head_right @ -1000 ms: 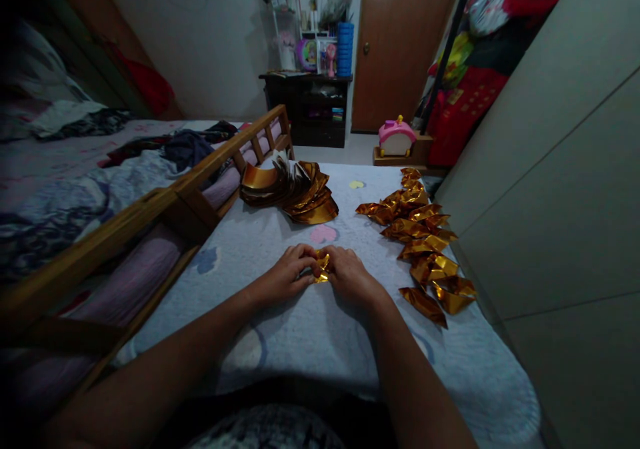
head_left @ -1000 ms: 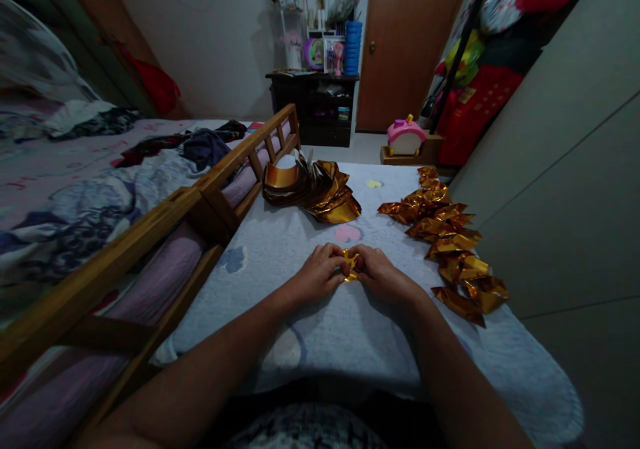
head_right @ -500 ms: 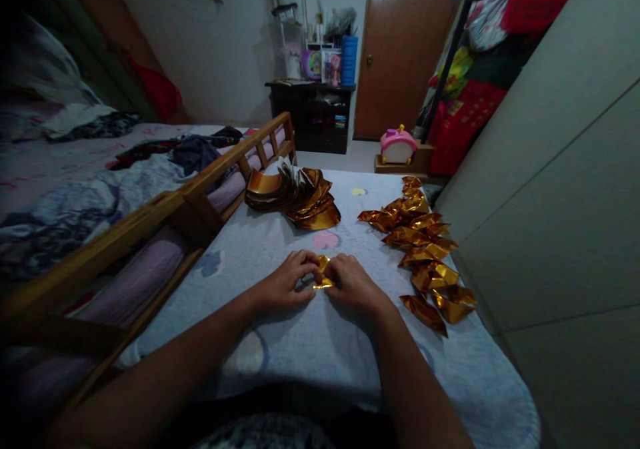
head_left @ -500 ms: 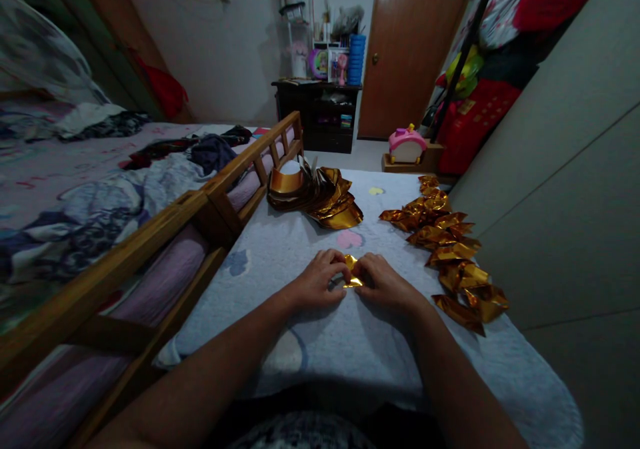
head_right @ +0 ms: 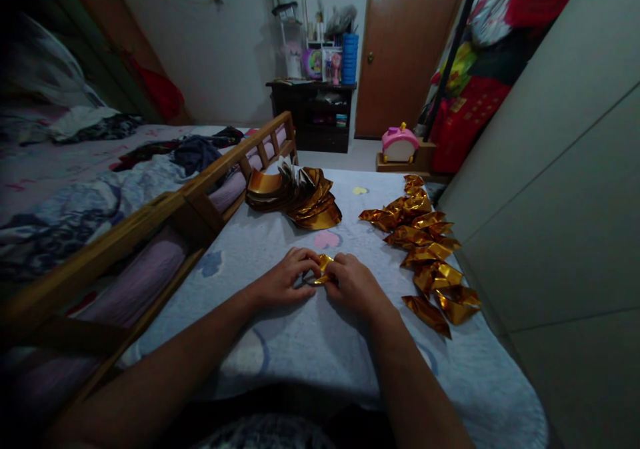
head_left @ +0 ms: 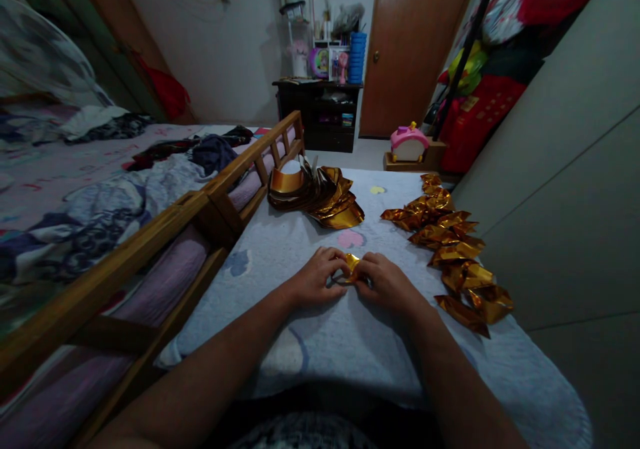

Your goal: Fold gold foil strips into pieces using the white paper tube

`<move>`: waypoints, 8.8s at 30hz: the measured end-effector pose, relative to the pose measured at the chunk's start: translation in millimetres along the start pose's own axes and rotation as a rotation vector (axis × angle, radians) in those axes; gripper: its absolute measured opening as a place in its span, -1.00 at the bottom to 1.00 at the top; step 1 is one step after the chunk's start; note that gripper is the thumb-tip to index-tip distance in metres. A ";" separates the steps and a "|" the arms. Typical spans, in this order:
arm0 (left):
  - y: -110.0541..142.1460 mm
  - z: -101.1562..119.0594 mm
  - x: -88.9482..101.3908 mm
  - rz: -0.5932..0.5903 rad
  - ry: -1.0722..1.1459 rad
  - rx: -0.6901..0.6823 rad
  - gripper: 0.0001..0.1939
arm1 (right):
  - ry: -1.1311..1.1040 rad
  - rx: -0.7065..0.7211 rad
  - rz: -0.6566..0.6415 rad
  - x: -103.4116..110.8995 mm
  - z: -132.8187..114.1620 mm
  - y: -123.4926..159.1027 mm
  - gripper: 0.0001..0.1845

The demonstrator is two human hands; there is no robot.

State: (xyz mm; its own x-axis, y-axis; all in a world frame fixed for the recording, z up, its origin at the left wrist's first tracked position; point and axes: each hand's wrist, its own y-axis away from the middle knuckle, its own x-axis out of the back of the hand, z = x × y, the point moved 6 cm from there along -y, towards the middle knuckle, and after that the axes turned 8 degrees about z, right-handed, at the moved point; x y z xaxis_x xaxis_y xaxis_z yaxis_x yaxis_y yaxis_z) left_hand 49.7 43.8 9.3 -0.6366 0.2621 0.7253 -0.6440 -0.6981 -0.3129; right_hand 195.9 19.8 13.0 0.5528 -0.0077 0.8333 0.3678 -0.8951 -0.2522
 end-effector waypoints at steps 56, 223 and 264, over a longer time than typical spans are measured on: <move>-2.5 -16.1 -2.3 0.033 -0.203 -0.082 -0.88 | -0.006 -0.058 0.000 -6.1 9.9 -0.8 -0.82; -3.4 -13.3 8.2 0.365 -0.007 0.197 -0.71 | -0.027 -0.283 0.289 4.1 11.7 -7.1 -0.65; -6.7 -16.5 -3.5 0.260 -0.181 0.274 -0.67 | 0.303 -0.390 0.118 -4.7 3.0 -6.5 -0.71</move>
State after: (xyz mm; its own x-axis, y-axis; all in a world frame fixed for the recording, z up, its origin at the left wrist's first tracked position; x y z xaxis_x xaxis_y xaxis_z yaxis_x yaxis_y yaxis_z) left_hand 49.2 58.6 -1.3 -0.6625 -0.0499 0.7474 -0.3196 -0.8836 -0.3423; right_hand 193.2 27.0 9.2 0.3110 -0.1962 0.9299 -0.0229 -0.9797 -0.1991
